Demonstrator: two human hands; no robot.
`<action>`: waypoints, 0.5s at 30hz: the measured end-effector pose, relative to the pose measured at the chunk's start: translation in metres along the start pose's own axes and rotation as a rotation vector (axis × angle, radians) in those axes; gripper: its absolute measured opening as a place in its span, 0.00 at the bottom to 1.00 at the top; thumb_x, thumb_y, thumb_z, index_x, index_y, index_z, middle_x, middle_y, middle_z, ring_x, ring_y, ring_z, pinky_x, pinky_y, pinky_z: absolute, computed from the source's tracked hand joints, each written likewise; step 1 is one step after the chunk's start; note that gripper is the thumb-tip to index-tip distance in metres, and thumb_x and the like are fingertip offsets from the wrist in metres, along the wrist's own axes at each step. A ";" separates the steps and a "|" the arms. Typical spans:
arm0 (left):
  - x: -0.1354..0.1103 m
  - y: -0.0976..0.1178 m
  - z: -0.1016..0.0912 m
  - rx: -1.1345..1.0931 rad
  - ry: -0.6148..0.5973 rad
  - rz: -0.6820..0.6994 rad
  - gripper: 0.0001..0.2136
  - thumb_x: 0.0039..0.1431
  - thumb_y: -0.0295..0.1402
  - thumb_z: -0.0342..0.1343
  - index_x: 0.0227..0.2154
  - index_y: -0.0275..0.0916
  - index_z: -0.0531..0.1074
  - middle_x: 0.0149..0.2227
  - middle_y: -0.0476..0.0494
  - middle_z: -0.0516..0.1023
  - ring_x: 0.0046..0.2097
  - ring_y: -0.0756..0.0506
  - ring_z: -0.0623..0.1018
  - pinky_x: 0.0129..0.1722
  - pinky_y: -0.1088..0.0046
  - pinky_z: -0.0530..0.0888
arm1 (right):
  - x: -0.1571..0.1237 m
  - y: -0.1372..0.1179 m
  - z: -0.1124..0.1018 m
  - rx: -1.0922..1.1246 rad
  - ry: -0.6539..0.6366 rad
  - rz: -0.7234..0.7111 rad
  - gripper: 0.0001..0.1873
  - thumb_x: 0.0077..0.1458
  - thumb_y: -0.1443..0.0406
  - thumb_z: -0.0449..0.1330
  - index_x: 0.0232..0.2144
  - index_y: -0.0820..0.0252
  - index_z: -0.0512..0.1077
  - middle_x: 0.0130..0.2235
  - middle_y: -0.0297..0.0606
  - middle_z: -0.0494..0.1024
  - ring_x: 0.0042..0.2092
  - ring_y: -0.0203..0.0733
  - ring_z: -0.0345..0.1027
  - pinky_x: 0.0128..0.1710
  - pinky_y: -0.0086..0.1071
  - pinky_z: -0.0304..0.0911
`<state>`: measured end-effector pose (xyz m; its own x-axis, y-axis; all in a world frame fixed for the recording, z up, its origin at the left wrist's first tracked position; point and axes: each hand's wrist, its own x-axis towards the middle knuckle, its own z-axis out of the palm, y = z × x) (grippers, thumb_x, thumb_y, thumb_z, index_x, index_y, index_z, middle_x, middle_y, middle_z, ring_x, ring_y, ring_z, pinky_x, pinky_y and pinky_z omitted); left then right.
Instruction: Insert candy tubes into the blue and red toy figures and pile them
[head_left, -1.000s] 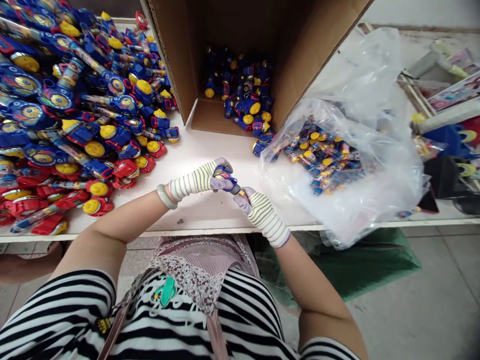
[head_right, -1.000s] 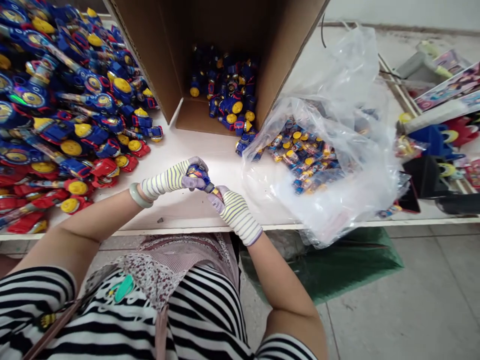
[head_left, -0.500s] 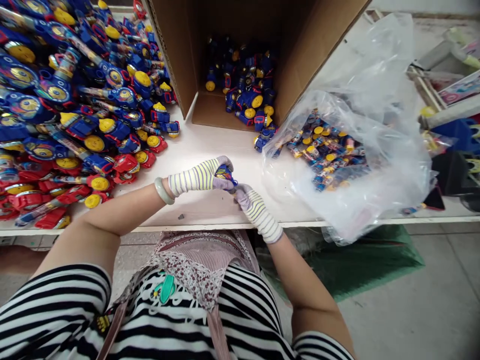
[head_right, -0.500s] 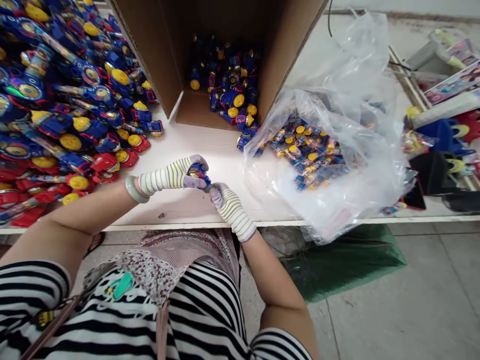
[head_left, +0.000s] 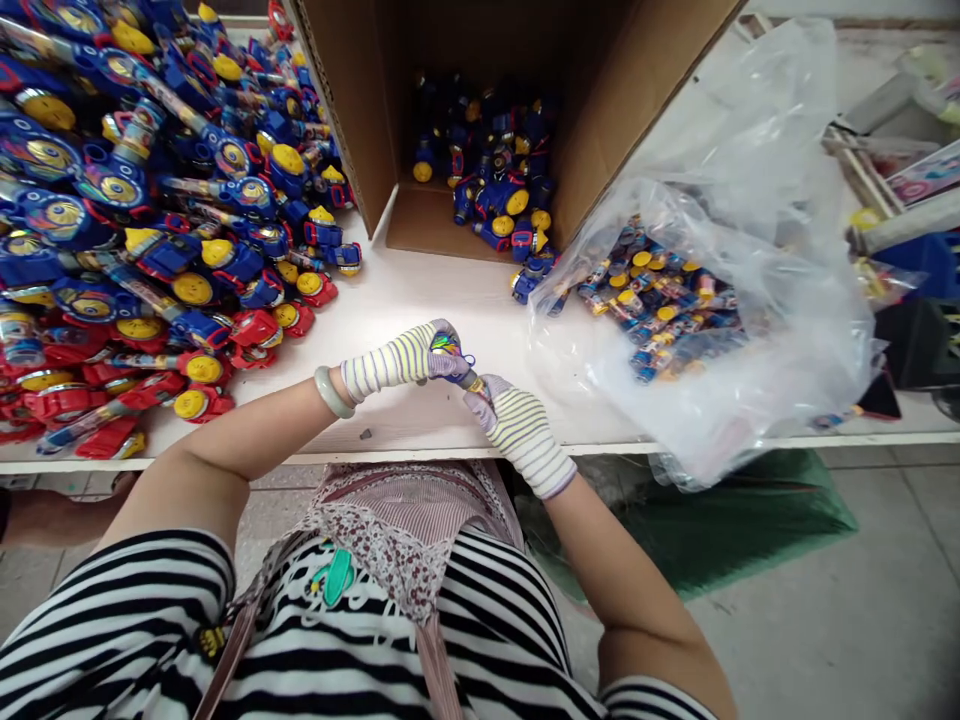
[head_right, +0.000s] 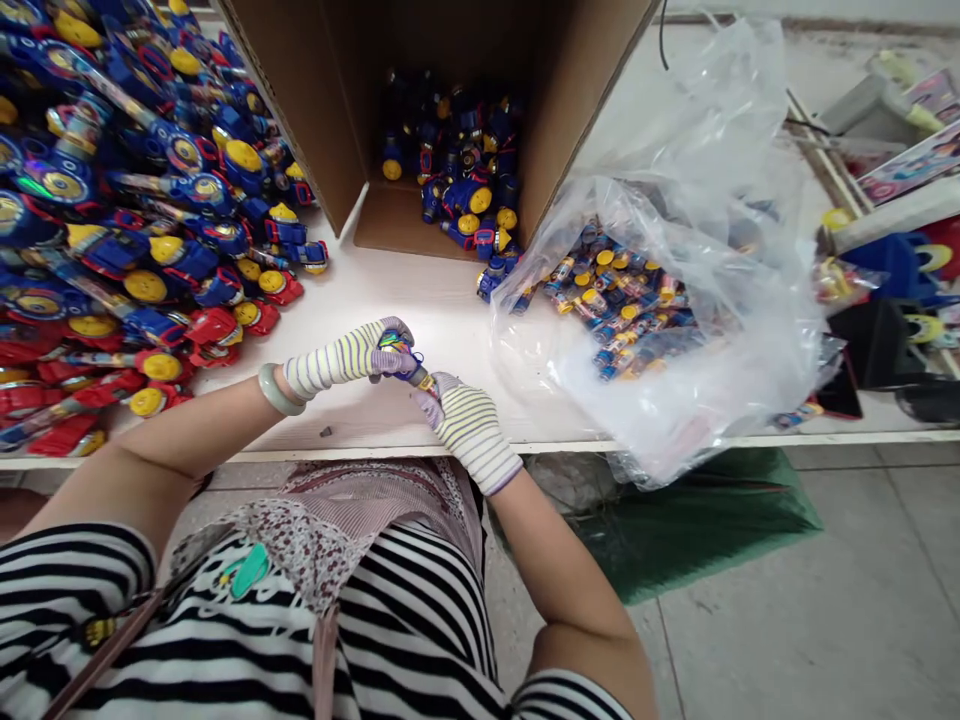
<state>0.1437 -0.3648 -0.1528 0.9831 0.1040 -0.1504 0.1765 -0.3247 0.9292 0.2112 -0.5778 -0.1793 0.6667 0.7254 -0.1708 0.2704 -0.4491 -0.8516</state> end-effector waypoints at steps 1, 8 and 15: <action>-0.001 -0.002 0.001 -0.034 0.001 0.019 0.22 0.53 0.47 0.66 0.40 0.35 0.70 0.34 0.45 0.76 0.29 0.49 0.73 0.31 0.73 0.72 | -0.003 -0.002 0.000 0.039 -0.042 0.022 0.33 0.51 0.34 0.56 0.34 0.57 0.72 0.29 0.38 0.71 0.29 0.40 0.61 0.29 0.33 0.56; -0.026 -0.017 -0.009 -0.088 -0.143 0.216 0.24 0.48 0.43 0.70 0.44 0.36 0.72 0.42 0.41 0.77 0.42 0.44 0.78 0.44 0.68 0.76 | -0.013 -0.003 0.019 0.632 -0.424 0.273 0.33 0.54 0.34 0.56 0.32 0.58 0.72 0.18 0.25 0.60 0.18 0.31 0.48 0.18 0.27 0.48; -0.012 -0.002 -0.175 0.030 1.008 0.419 0.18 0.63 0.42 0.65 0.48 0.38 0.68 0.45 0.46 0.75 0.47 0.48 0.74 0.53 0.67 0.72 | 0.012 0.027 -0.024 0.462 -0.074 0.071 0.38 0.48 0.36 0.65 0.53 0.51 0.74 0.53 0.46 0.80 0.52 0.50 0.76 0.54 0.46 0.72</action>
<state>0.1234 -0.2008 -0.0938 0.4772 0.6979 0.5340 -0.1484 -0.5350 0.8318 0.2432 -0.5936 -0.1921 0.6165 0.7442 -0.2570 -0.1227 -0.2317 -0.9650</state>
